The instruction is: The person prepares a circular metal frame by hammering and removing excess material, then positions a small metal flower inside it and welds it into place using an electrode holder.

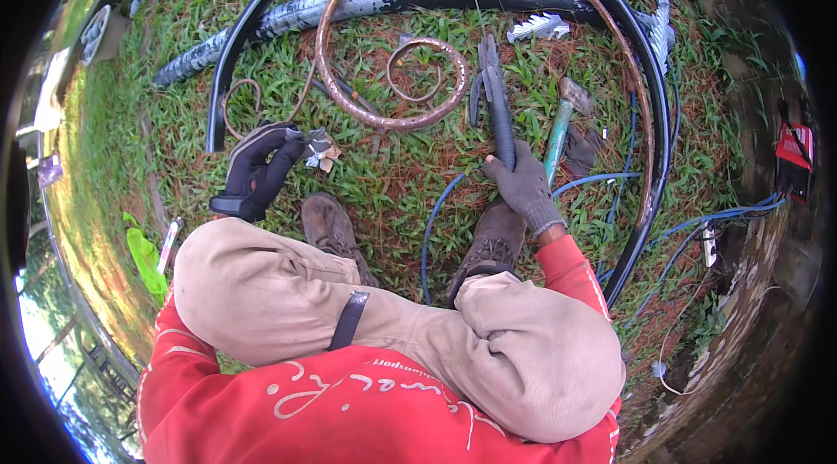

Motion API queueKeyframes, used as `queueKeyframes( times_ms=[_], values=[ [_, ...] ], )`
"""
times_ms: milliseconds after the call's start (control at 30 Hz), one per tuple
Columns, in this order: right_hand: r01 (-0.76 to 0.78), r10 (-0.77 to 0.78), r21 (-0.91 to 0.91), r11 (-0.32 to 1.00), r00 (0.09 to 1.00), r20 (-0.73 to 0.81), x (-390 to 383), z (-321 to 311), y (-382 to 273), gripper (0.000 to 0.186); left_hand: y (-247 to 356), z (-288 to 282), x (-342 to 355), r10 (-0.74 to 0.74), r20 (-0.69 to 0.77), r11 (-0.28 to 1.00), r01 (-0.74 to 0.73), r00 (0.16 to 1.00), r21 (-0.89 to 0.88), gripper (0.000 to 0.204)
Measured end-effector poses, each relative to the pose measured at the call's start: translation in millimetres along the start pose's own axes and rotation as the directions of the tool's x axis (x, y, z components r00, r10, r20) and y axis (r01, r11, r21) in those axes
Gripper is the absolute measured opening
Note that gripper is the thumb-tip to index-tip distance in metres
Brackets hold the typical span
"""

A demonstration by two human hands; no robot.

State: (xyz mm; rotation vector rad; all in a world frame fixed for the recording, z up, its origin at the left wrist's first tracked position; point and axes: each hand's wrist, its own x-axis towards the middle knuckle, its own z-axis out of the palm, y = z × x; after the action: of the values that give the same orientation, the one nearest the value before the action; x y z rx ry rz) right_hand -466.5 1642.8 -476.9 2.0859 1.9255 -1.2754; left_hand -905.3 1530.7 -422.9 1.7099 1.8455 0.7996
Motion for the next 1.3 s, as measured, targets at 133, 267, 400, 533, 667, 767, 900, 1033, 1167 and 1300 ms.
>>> queueKeyframes(
  times_ms=[133,267,400,533,667,767,900,1033,1167,1300],
  values=[
    [0.059,-0.058,0.016,0.998,0.997,-0.046,-1.0,1.4,-8.9,0.067,8.7,-20.2,37.8,-0.391,0.162,0.721,0.411,0.906,-0.557,0.033],
    [0.169,-0.187,-0.088,0.982,0.940,-0.286,8.4,0.8,8.2,0.072,29.1,-18.3,96.5,-0.442,0.396,0.628,0.593,0.805,-0.504,0.038],
    [0.291,-0.389,-0.272,0.917,0.799,-0.458,10.8,-16.2,-9.9,0.063,55.4,5.8,136.5,-0.313,0.517,0.542,0.597,0.796,-0.592,0.028],
    [0.491,-0.496,-0.152,0.858,0.712,-0.497,24.9,-35.2,-42.8,0.055,52.0,38.3,181.8,-0.148,0.606,0.815,0.444,0.782,-0.373,0.025],
    [0.457,-0.333,0.505,0.733,0.887,-0.320,44.8,-40.5,-86.2,0.048,74.1,60.4,195.6,0.035,0.551,0.818,0.293,0.834,-0.495,0.028],
    [0.471,-0.394,0.611,0.637,0.880,-0.267,54.6,-36.1,-101.9,0.037,83.9,72.0,197.9,0.100,0.598,0.802,0.290,0.795,-0.521,0.032],
    [0.326,-0.328,0.710,0.625,0.934,-0.140,59.0,-35.9,-107.3,0.024,81.5,80.0,196.0,0.005,0.607,0.794,0.365,0.795,-0.486,0.033],
    [0.376,-0.159,0.606,0.701,0.910,-0.382,71.3,-45.6,-96.1,0.014,67.3,77.3,197.7,-0.106,0.488,0.759,0.387,0.867,-0.523,0.042],
    [0.181,-0.075,0.481,0.858,0.970,-0.232,101.0,-54.1,-66.7,0.018,39.3,82.4,190.0,-0.364,0.291,0.717,0.466,0.885,-0.519,0.050],
    [0.214,-0.119,0.458,0.863,0.966,-0.228,114.1,-26.6,-57.7,0.024,-18.4,113.1,180.2,-0.396,0.452,0.484,0.600,0.799,-0.637,0.052]
  ],
)
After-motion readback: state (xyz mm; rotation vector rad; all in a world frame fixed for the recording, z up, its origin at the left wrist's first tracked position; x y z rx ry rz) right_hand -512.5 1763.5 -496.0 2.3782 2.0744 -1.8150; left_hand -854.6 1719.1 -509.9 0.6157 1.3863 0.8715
